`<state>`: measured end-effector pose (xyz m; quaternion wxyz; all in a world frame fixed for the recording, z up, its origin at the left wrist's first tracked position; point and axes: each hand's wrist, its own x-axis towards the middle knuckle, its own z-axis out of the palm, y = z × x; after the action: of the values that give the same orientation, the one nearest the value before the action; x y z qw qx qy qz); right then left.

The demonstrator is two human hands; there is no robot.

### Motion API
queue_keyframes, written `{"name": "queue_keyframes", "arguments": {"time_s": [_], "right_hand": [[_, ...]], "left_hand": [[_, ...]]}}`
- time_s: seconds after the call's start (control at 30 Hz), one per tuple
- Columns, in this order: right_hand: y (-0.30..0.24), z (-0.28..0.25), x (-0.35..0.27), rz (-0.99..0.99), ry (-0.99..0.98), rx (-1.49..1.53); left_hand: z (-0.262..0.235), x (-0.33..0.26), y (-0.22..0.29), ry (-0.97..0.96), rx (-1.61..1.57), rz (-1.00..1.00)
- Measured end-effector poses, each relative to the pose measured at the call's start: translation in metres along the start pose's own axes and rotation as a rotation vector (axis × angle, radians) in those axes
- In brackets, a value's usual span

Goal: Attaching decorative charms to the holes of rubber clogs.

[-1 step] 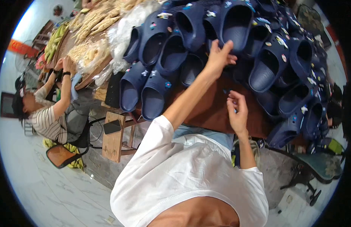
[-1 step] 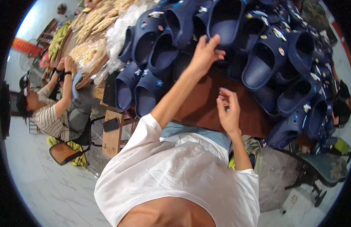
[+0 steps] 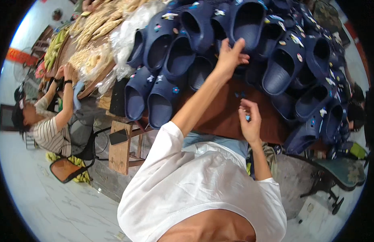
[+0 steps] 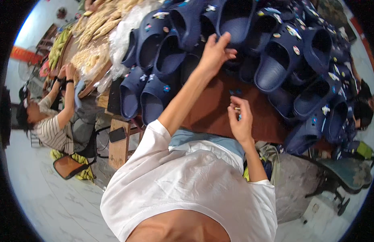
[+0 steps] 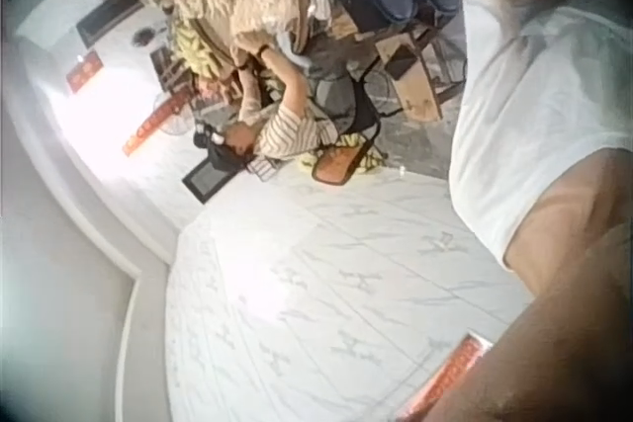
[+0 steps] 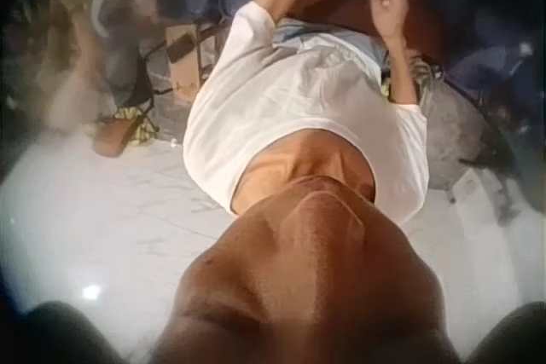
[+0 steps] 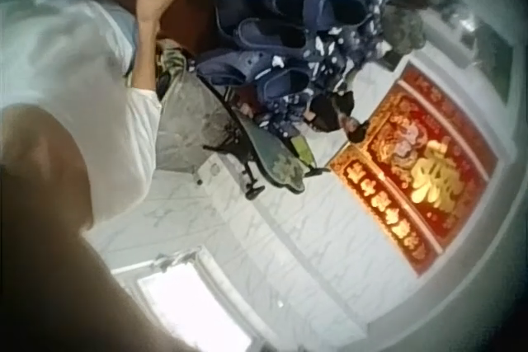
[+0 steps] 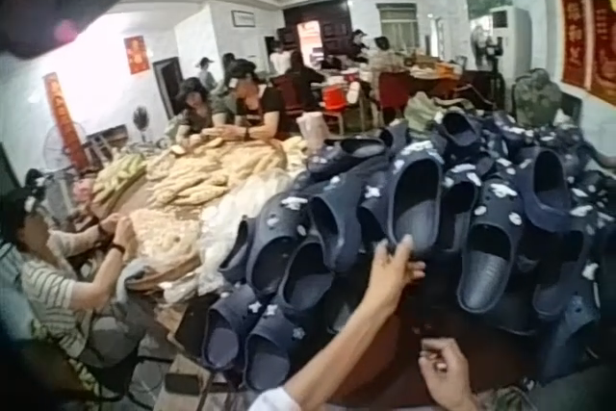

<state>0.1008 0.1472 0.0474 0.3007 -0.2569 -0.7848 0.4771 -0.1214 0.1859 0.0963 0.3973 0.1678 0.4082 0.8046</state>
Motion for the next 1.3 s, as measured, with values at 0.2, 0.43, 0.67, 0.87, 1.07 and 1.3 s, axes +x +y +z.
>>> {"name": "queue_keyframes", "arguments": {"time_s": [0.2,0.43,0.67,0.87,1.07,1.3], "right_hand": [[0.048,-0.001,-0.055,-0.018,0.039,-0.312],[0.084,-0.005,-0.076,0.205,0.117,-0.454],[0.105,-0.006,-0.052,0.33,0.073,-0.382],[0.122,-0.006,-0.022,0.363,0.037,-0.431],[0.122,-0.007,0.003,0.347,-0.087,-0.439],[0.12,-0.018,-0.003,0.317,-0.123,-0.371]], "left_hand": [[0.002,0.021,-0.007,-0.047,-0.085,-0.101],[0.002,-0.014,-0.03,0.041,-0.044,0.021],[-0.066,-0.086,-0.13,-0.002,0.908,0.336],[-0.077,-0.086,-0.153,-0.414,1.414,0.265],[-0.072,-0.059,-0.16,-0.573,1.463,0.126],[-0.075,-0.091,-0.177,-0.468,1.17,0.19]]}}
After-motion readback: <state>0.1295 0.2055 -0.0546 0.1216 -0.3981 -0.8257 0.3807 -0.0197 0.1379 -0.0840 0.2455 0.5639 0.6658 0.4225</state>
